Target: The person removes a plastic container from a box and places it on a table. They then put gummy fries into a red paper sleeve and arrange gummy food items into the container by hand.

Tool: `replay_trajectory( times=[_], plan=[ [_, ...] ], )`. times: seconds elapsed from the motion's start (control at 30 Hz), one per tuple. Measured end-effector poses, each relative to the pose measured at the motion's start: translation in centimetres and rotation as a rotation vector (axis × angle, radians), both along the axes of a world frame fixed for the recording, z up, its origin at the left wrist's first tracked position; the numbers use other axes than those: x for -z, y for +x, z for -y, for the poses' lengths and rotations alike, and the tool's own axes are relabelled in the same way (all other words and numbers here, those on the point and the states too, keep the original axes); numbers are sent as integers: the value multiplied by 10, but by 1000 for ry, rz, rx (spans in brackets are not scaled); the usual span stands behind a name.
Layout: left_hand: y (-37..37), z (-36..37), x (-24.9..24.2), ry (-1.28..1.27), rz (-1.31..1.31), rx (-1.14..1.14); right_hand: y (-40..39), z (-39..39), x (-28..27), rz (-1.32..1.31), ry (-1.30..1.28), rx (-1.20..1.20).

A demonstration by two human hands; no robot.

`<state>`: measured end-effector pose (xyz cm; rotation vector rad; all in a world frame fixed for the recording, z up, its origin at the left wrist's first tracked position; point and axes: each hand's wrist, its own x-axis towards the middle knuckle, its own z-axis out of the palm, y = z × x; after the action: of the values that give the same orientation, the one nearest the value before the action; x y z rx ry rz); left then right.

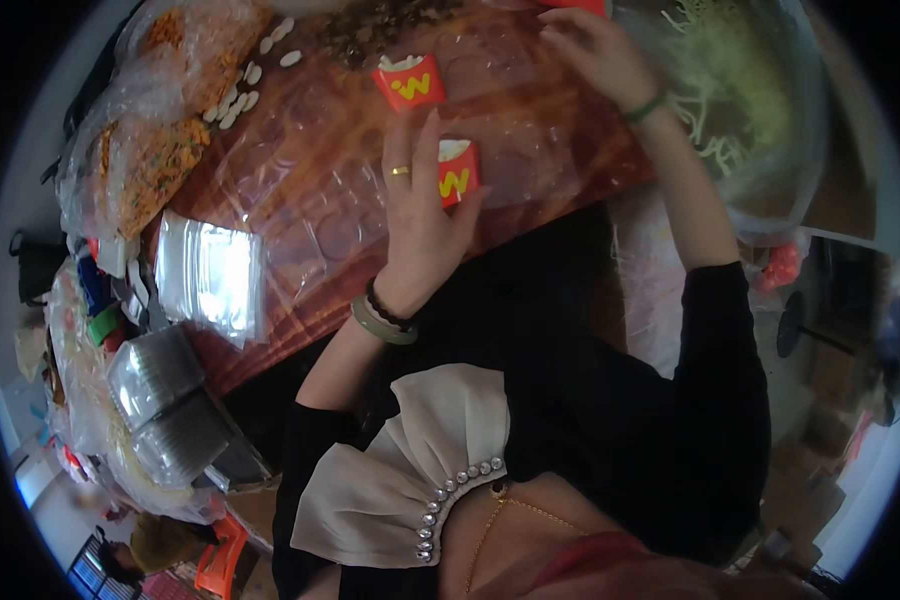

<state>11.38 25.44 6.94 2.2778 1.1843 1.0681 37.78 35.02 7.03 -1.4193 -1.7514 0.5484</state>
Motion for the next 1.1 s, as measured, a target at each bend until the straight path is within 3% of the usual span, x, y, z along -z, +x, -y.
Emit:
replay_trajectory(
  times=[0.07,0.1,0.17,0.2,0.27,0.47,0.57,0.63,0.83,0.93,0.97,1.0,1.03,1.1],
  plan=[
    [19,-33,-10,15,19,26,66,-38,20,307,131,292],
    [33,-56,-11,73,26,81,104,-64,48,313,145,312],
    [68,-102,-8,143,36,152,166,-102,100,622,78,420],
    [88,-125,0,204,38,201,170,-102,96,623,87,438],
    [127,-167,15,282,40,262,148,-89,79,437,-181,254],
    [219,-240,41,441,-289,353,132,-68,63,329,-6,163],
    [241,-254,42,380,-427,376,129,-55,46,273,2,79],
    [244,-263,40,283,-480,543,134,-52,43,257,-26,65],
    [239,-274,41,252,-442,523,169,-47,50,195,23,94],
    [245,-264,40,469,-220,435,189,-34,29,464,-72,257],
    [253,-261,37,467,-196,449,186,-29,17,464,75,184],
    [261,-258,35,155,21,522,184,-25,7,461,215,103],
    [265,-254,32,-165,231,579,183,-23,-1,474,196,106],
    [265,-247,16,-327,240,674,181,-24,-10,429,201,1]
  ],
)
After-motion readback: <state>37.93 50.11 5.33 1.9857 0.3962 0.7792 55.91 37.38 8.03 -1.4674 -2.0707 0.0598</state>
